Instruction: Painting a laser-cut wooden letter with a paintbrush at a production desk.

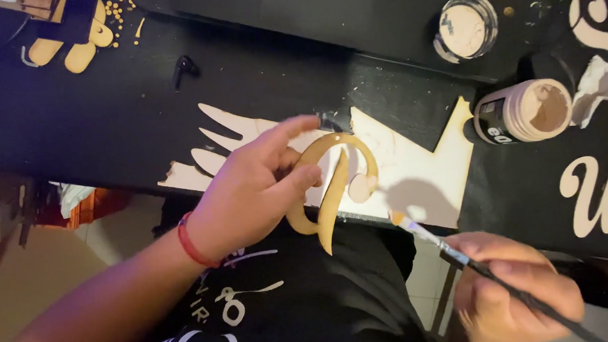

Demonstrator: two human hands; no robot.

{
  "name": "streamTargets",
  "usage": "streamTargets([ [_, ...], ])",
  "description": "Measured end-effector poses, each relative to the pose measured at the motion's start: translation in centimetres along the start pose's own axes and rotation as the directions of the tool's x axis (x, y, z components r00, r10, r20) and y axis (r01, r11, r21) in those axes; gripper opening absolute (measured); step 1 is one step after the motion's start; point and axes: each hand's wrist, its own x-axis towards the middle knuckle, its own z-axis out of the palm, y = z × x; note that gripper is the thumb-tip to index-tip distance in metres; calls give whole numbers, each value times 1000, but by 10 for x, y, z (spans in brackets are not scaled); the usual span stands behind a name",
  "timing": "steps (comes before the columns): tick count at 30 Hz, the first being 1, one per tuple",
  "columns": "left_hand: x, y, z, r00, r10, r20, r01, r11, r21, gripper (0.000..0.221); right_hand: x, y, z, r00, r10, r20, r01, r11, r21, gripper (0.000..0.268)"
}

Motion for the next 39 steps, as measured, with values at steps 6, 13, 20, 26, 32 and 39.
streamTargets([
  [6, -16, -3, 9, 995, 45, -85, -61, 980, -192, 37, 11, -59, -2, 974, 170, 151, -142, 973, -184, 15],
  [13, -31, -5, 12, 984, 130, -122, -150, 973, -175, 40, 14, -15, 11, 993, -113, 31, 114, 992, -61, 24],
  [20, -35, -7, 12, 990, 67, -128, -97, 965, -246, 41, 28, -29, -31, 951, -103, 291, 116, 993, -28, 23],
  [26, -40, -4, 8, 982, 141, -128, -166, 964, -206, 34, 34, -51, -18, 920, 52, 388, 31, 978, -205, 18],
  [32, -44, -6, 7, 955, 237, -176, -262, 955, -138, 35, 35, -68, -14, 974, 84, 211, -23, 961, -276, 16],
  [39, -47, -2, 5, 963, 226, -148, -245, 961, -130, 34, 33, -65, -3, 927, 58, 371, 77, 938, -339, 17],
])
